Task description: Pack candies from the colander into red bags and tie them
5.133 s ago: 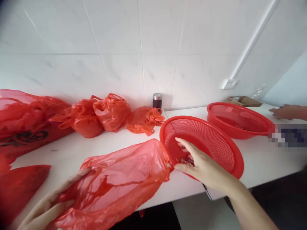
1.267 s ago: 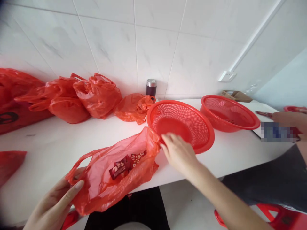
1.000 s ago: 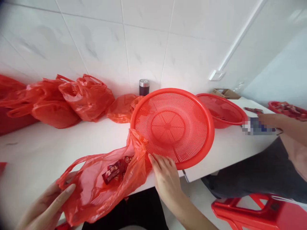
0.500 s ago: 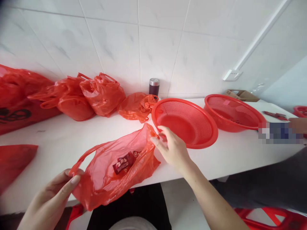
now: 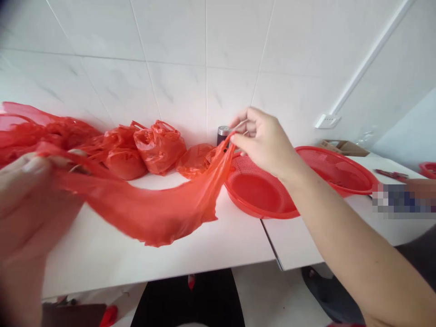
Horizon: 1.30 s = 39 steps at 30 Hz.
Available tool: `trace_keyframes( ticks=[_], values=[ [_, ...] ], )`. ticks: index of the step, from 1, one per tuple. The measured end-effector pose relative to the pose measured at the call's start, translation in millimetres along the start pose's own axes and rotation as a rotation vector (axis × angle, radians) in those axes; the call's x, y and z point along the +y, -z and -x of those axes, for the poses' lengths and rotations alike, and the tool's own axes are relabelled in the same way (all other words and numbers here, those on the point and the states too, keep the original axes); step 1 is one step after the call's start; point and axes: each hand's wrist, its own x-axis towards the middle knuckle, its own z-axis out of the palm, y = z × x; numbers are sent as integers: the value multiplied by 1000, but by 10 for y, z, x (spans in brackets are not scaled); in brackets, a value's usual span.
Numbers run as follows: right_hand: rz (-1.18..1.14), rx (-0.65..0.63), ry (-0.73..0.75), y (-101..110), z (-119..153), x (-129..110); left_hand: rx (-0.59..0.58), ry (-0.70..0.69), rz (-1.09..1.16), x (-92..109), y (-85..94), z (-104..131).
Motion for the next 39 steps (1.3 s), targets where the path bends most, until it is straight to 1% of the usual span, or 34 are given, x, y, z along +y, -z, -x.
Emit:
trace_keyframes(
  ticks=[2,4,5,7,9,11,13,16,18,20,22,23,25,27,28,30,31,32,33,34,35,36,39],
  values=[
    [-5,-62,13,8,-76,-84,-3,13,68,30,-117,-138],
    [0,-154,23,14,-116,-153,-5,21,94,50,-160,-218],
    [-11,-172,25,12,-131,-183,-20,17,96,59,-160,-240],
    [-43,-162,33,-11,-159,-232,-90,18,94,66,-139,-266],
    [-44,-200,49,-75,-193,-274,-198,42,63,53,-115,-289],
    [-21,-269,82,-184,-231,-328,-324,96,-40,22,-119,-323],
    [-17,-307,131,-333,-262,-410,-438,184,-224,-15,-168,-361],
    [-43,-350,215,-586,-271,-571,-572,304,-483,-62,-310,-397],
    [-83,-381,254,-729,-253,-653,-634,364,-554,-90,-400,-406],
    [-133,-379,274,-824,-227,-666,-643,429,-531,-124,-448,-411],
    [-151,-355,264,-869,-205,-586,-599,490,-456,-168,-446,-415],
    [-144,-360,240,-879,-196,-517,-573,513,-414,-194,-432,-417],
    [-136,-420,153,-888,-176,-355,-545,541,-352,-251,-395,-416],
    [-159,-471,70,-890,-135,-229,-544,545,-329,-311,-360,-405],
    [-181,-460,51,-886,-100,-201,-547,540,-323,-338,-344,-397],
    [-251,-401,56,-863,1,-222,-556,528,-299,-378,-309,-382],
    [-306,-397,67,-846,62,-262,-559,520,-278,-386,-290,-377],
    [-374,-428,77,-828,123,-310,-567,511,-260,-385,-269,-375],
    [-443,-487,83,-814,179,-354,-584,502,-253,-375,-248,-374],
    [-501,-547,85,-809,223,-385,-611,494,-263,-358,-228,-375],
    [-533,-577,87,-816,252,-395,-640,480,-291,-336,-212,-376],
    [-535,-558,88,-838,263,-379,-666,463,-330,-314,-201,-377],
    [-440,-347,68,-1001,218,-203,-704,382,-469,-288,-198,-371]
  ],
)
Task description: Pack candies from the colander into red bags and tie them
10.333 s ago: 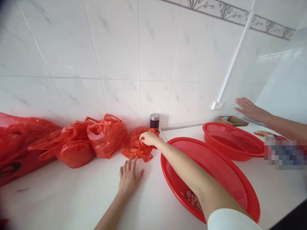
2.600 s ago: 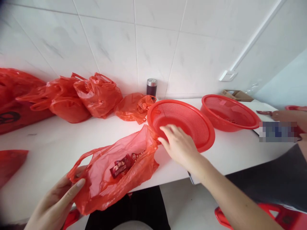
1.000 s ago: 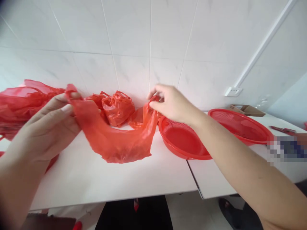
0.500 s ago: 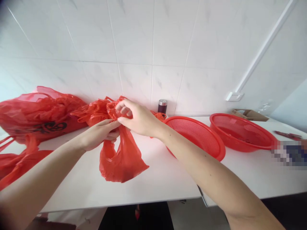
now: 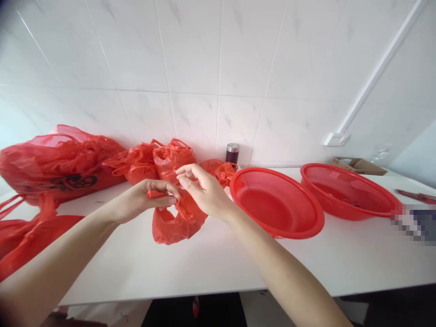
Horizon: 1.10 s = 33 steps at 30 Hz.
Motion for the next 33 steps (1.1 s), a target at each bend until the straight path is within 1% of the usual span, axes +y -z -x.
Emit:
trace_keyframes(
  ticks=[1,3,6,7,8,10,12,14,16,19,21,23,25,27,28,30,32,33],
  values=[
    [24,32,-26,-24,-35,108,32,-16,-65,-12,-13,-5],
    [20,19,-108,-88,-92,319,148,-45,-233,-69,-54,-27],
    [-46,19,-194,-192,-114,538,428,-118,-539,-198,-134,-60],
    [-75,23,-211,-217,-106,577,506,-158,-615,-237,-161,-66],
    [-110,12,-231,-233,-94,600,560,-207,-662,-270,-186,-68],
    [-202,-51,-269,-241,-63,619,595,-293,-665,-313,-228,-61],
    [-294,-103,-278,-231,-28,621,574,-332,-609,-340,-261,-40],
    [-376,-94,-289,-226,5,625,539,-320,-555,-368,-288,-11],
    [-455,-55,-315,-241,29,638,518,-290,-509,-407,-320,23],
    [-581,-12,-348,-318,28,669,549,-230,-440,-467,-377,65],
    [-646,58,-337,-401,6,691,580,-172,-395,-491,-414,85],
    [-665,190,-313,-497,-19,708,571,-123,-389,-499,-441,104],
    [-623,336,-298,-575,-28,726,529,-103,-432,-515,-457,142],
    [-554,434,-294,-598,-11,773,511,-91,-459,-578,-467,224],
    [-527,467,-296,-578,6,820,534,-70,-452,-639,-474,291],
    [-495,559,-299,-478,58,972,628,2,-388,-817,-500,479],
    [-474,704,-308,-335,122,1186,734,82,-305,-1038,-554,713],
    [-465,774,-315,-272,157,1297,764,109,-272,-1146,-593,828]
  ],
)
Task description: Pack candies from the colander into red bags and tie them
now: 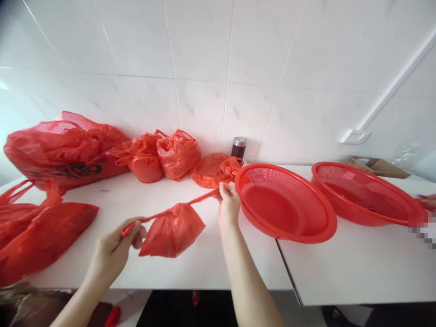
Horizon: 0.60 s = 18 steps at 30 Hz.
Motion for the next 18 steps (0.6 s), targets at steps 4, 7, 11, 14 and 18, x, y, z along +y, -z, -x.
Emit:
trace_keyframes(
  ticks=[4,7,11,14,18],
  values=[
    [42,71,-14,177,-20,249,85,130,45,-264,-39,298],
    [247,-16,25,76,227,369,151,117,71,-254,-194,262],
    [684,-123,219,-87,556,506,146,109,-23,-235,-491,38],
    [1035,-221,266,-109,597,618,104,149,-120,-295,-690,-88],
    [1349,-312,179,-22,410,718,12,157,-227,-375,-798,-202]
  ],
)
